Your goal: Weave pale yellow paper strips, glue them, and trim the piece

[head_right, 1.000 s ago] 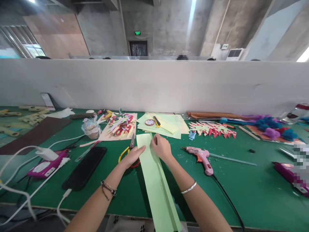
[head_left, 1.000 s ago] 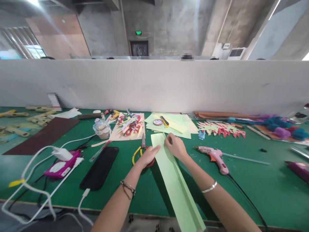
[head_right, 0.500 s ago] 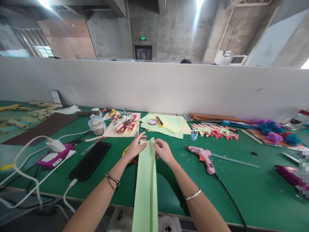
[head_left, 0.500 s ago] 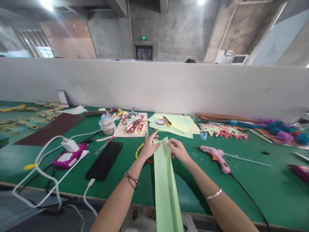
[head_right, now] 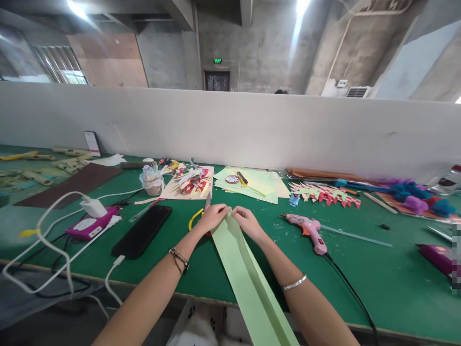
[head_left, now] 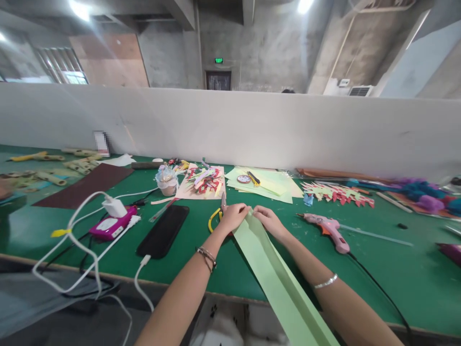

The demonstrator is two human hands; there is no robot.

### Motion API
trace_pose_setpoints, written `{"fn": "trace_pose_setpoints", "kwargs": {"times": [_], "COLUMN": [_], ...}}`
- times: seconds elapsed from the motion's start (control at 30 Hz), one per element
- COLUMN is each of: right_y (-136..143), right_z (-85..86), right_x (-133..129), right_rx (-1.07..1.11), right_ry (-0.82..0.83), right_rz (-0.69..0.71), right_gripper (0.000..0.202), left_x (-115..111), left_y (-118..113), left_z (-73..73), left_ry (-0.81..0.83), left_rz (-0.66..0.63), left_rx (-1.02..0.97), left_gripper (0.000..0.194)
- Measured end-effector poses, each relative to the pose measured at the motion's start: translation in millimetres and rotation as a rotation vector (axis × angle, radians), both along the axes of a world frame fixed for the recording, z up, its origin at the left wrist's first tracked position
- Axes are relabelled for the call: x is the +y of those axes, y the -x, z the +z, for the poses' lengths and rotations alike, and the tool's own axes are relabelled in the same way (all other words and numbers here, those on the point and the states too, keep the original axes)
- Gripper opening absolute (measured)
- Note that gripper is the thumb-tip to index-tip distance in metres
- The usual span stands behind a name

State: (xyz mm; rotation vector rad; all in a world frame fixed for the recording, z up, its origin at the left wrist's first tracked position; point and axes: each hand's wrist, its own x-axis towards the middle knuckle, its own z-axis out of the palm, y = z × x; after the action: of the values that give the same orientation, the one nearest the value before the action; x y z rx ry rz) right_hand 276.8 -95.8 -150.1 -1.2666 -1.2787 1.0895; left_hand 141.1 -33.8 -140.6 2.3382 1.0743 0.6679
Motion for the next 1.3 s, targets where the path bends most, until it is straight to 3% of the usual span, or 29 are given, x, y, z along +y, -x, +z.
{"fn": "trace_pose_setpoints", "kwargs": {"times": [0.33, 1.07, 1.3], "right_y": [-5.6, -13.0, -15.3], "right_z": [1.4, 7.7, 24.9], "right_x": [1.6, 5.8, 12.3], "right_rx": [-0.022, -0.064, -0.094], "right_ry": [-0.05, 0.012, 0.039], "right_rz": [-0.019, -0.023, 0.044], "right_gripper": [0.028, 0.039, 0.037], "left_x": [-9.4, -1.3, 6.9], "left_y": [-1.7, 2.5, 2.2], "left_z": [9.4, 13.1, 28.4], "left_ry": [-0.093, 0.124, 0.154], "left_rz": [-0.167, -0.24, -0.259], "left_rx": [0.025, -0.018, -0.022], "left_gripper": [0.032, 0.024, 0.02]}}
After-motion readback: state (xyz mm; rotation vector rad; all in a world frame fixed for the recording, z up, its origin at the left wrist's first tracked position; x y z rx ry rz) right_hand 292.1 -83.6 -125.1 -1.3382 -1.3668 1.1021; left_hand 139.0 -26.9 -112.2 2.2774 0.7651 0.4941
